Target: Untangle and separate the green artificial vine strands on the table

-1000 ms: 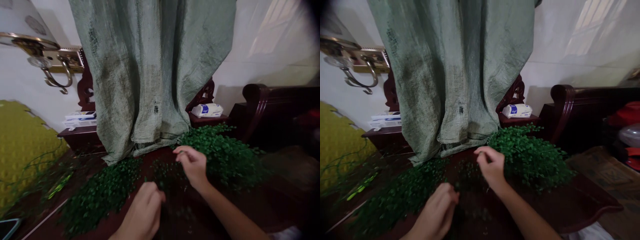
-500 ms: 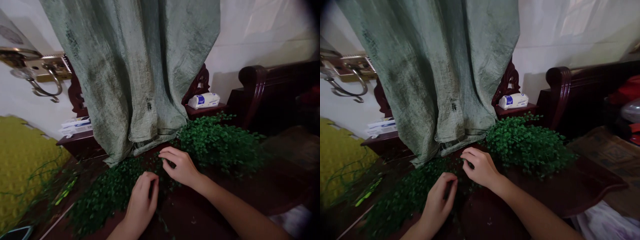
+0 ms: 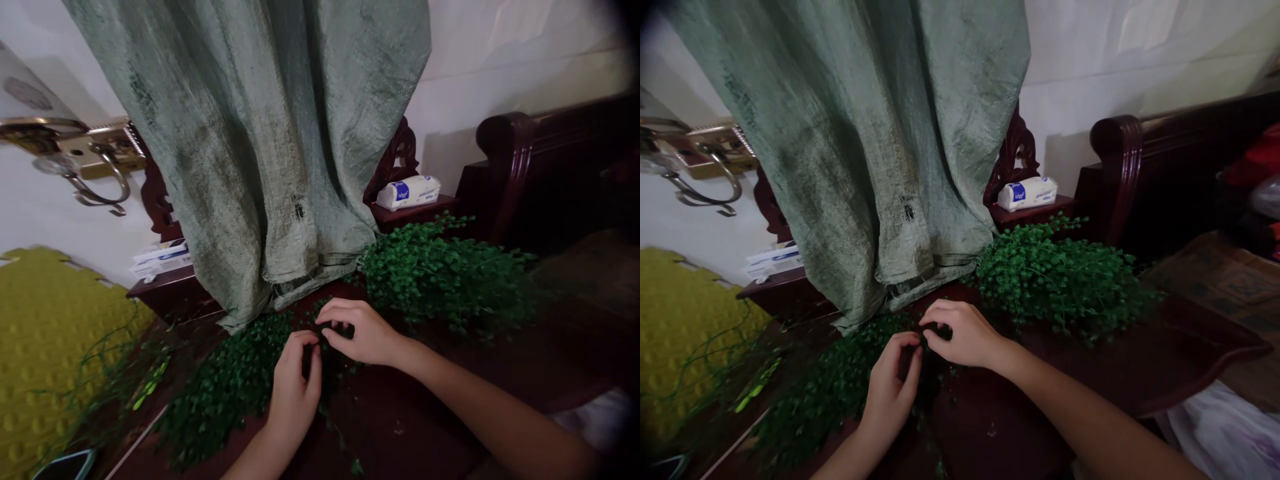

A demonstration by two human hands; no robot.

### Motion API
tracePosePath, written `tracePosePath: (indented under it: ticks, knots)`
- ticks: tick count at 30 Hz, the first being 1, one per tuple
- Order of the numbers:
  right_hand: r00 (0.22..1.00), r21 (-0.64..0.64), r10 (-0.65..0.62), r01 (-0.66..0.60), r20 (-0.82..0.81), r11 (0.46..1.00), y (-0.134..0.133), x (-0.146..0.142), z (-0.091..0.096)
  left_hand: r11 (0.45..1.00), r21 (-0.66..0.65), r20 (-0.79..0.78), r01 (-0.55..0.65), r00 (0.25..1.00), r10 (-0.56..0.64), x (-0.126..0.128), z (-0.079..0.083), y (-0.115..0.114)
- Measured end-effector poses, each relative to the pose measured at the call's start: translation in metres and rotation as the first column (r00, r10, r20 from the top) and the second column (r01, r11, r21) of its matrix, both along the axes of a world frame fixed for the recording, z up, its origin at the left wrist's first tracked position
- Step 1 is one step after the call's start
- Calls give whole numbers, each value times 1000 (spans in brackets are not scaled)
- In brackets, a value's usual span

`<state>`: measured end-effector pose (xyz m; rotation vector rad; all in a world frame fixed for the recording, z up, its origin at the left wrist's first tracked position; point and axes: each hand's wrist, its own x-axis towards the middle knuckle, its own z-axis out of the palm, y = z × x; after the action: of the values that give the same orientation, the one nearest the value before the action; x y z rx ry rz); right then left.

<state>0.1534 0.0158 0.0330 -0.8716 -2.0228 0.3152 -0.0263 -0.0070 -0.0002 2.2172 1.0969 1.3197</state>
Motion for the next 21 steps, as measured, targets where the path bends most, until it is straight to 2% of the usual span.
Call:
tracePosePath:
  ticks: [8,14,18,21]
  knots:
    - [996,-52,77,-75,36,996,5,-3,-11,998,61,8,28,1000,-28,-1,-3,0]
    - [996,-77,81,-78,32,994,2,-3,-9,998,58,4,18,1000,-19,1,0,0]
    - [995,-117,79,-72,56,990,-3,-5,-7,1000,-8,-9,14,1000,-14,0,1,-2]
    - [994,-180,104,-101,10,979,-5,-6,-4,995,-99,-26,25,999,-27,-1,1,-3]
